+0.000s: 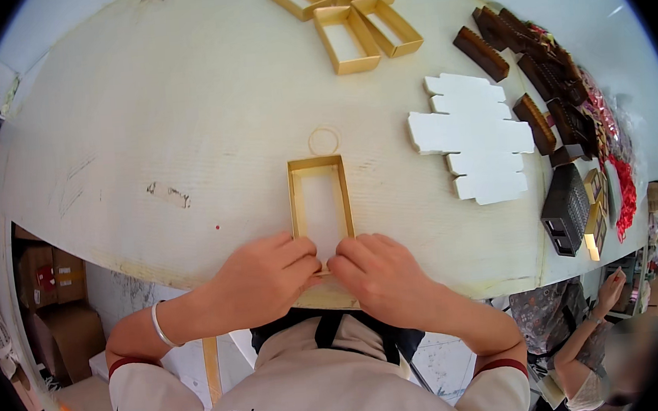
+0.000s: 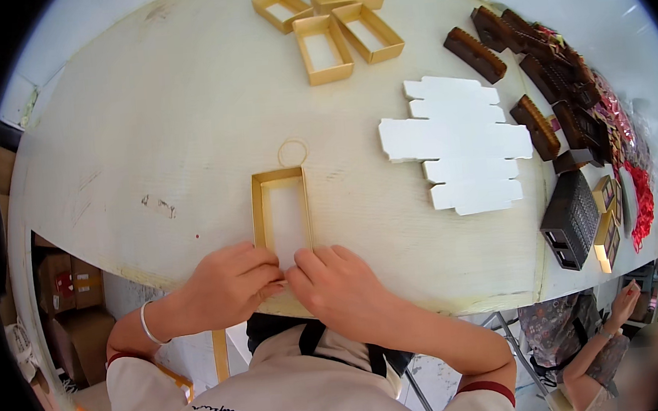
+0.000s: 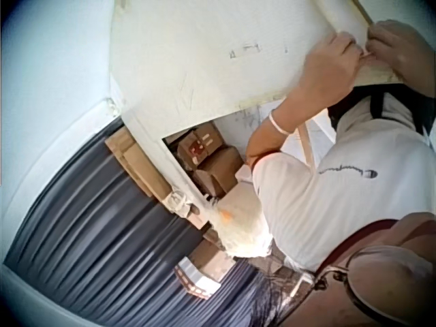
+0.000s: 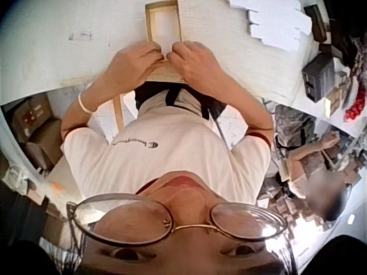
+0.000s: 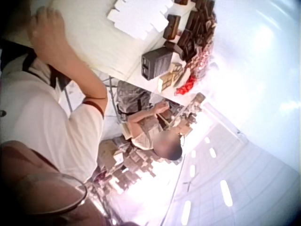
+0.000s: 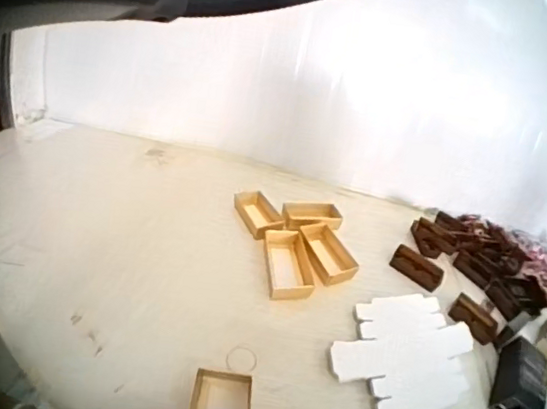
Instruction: The person folds flat white cardboard pieces into small rectangular boxes by hand. They repeatedly fold the sides and tuck the flaps to form the box shape, then place the finished boxes on the table. The process is repeated multiple times with new pieces.
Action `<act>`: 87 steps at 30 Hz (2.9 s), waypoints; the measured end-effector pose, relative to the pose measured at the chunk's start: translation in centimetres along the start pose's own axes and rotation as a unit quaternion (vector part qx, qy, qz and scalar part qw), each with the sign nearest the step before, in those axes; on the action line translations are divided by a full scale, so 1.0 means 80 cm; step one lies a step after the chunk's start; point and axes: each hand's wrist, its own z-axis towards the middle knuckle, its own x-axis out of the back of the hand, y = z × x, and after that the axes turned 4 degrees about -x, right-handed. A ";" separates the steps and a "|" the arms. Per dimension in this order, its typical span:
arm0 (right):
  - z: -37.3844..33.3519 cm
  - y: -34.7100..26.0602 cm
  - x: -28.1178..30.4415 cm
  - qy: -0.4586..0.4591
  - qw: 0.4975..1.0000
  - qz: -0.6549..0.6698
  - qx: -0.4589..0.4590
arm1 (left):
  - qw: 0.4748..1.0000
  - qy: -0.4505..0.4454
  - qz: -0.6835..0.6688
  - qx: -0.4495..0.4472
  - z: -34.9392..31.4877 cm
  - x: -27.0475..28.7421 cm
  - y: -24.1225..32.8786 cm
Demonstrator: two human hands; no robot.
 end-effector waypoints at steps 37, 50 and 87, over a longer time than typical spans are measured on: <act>-0.088 0.149 0.120 0.083 0.957 0.135 -0.244 | 0.991 0.067 -0.054 -0.102 0.087 -0.009 0.033; -0.088 0.173 0.133 0.061 0.946 0.247 -0.203 | 0.991 0.040 -0.064 -0.111 0.108 -0.006 0.036; -0.081 0.002 -0.013 0.157 0.987 -0.019 0.028 | 0.989 0.150 -0.005 0.011 -0.046 -0.043 0.020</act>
